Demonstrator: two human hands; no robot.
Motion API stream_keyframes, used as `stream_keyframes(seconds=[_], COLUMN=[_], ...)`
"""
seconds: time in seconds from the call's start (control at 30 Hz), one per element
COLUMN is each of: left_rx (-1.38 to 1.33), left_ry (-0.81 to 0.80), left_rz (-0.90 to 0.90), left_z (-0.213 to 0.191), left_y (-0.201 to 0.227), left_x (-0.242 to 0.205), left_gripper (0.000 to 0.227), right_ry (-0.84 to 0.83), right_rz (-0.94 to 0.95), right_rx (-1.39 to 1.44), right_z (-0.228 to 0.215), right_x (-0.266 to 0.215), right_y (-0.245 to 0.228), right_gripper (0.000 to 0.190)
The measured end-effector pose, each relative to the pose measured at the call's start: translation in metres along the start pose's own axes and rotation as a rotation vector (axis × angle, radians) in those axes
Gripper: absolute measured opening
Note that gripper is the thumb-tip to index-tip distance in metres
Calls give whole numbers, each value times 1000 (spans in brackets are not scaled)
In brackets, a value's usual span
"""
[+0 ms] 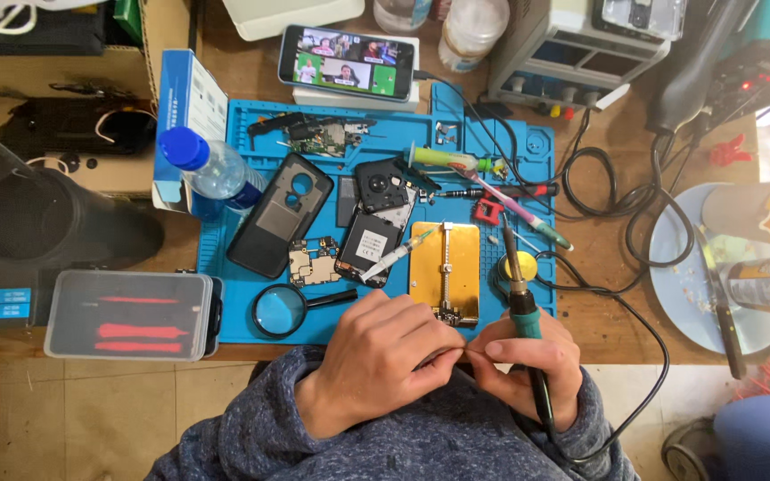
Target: The person uses a soldering iron and solder wire to work on a small electronic component held in a vise. They retrieve a spool of wire from a box, cut a piece with scissors, and then apply solder to the component.
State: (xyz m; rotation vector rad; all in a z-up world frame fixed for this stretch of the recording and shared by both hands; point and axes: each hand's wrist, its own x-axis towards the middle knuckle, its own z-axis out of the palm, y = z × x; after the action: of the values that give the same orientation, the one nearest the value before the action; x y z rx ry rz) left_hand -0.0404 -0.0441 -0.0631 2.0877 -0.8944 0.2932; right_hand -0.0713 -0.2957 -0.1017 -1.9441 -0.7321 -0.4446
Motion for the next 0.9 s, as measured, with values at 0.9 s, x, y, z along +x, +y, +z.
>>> stream_keyframes(seconds=[0.9], left_rx=[-893], left_ry=[22], left_rz=[-695], left_z=[-34], left_y=[-2], left_x=[44], left_gripper=[38], right_ry=[455], right_rz=[212], right_rx=[279], right_z=[36], right_x=[31], right_y=[-14], right_gripper=[48])
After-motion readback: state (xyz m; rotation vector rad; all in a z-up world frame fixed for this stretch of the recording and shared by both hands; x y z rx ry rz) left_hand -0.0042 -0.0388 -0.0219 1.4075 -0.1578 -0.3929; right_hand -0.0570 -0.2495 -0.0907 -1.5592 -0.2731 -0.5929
